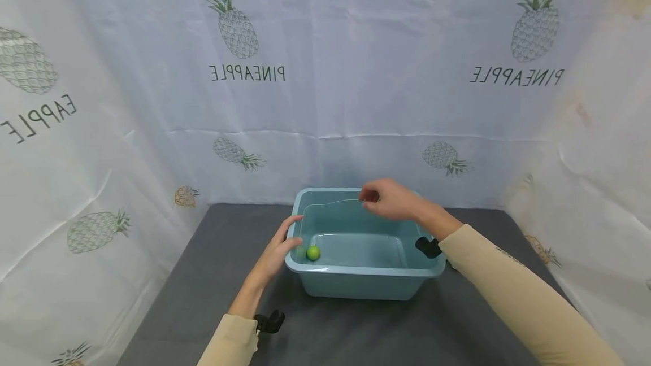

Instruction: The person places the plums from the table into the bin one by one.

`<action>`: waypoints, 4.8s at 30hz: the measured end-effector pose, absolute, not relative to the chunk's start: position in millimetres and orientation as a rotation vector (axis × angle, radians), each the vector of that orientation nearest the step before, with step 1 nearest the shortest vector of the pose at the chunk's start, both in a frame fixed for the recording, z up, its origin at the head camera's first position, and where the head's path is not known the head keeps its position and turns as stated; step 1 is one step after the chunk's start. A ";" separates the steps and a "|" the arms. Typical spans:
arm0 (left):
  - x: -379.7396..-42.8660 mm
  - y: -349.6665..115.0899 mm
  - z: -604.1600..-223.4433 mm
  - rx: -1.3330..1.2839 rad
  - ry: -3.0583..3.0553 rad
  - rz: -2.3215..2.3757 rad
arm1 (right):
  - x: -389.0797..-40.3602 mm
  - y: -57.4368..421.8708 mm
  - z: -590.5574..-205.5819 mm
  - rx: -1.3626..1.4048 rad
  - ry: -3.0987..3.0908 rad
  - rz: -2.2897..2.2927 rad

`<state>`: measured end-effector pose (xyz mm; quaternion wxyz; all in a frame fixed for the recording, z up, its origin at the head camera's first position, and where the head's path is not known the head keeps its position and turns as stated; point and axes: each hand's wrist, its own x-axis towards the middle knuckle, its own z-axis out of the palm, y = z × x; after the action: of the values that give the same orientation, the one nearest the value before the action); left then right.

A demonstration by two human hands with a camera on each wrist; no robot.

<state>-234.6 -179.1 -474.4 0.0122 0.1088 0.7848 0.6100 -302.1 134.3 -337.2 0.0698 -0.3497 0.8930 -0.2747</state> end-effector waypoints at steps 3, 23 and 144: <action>-235.1 -178.8 -474.9 0.340 2.435 1.907 | -297.9 145.0 -332.0 -1.065 2.725 -0.846; -234.4 -179.2 -471.1 0.341 2.422 1.895 | -271.8 202.9 -319.8 -0.993 2.931 -0.977; -229.9 -175.8 -471.5 0.308 2.427 1.909 | -264.9 363.9 -540.6 0.110 3.085 -1.106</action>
<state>-229.9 -175.8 -471.5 0.0192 0.0992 0.7819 0.6152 -264.9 363.9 -540.6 -0.0688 0.0334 0.9386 -0.3365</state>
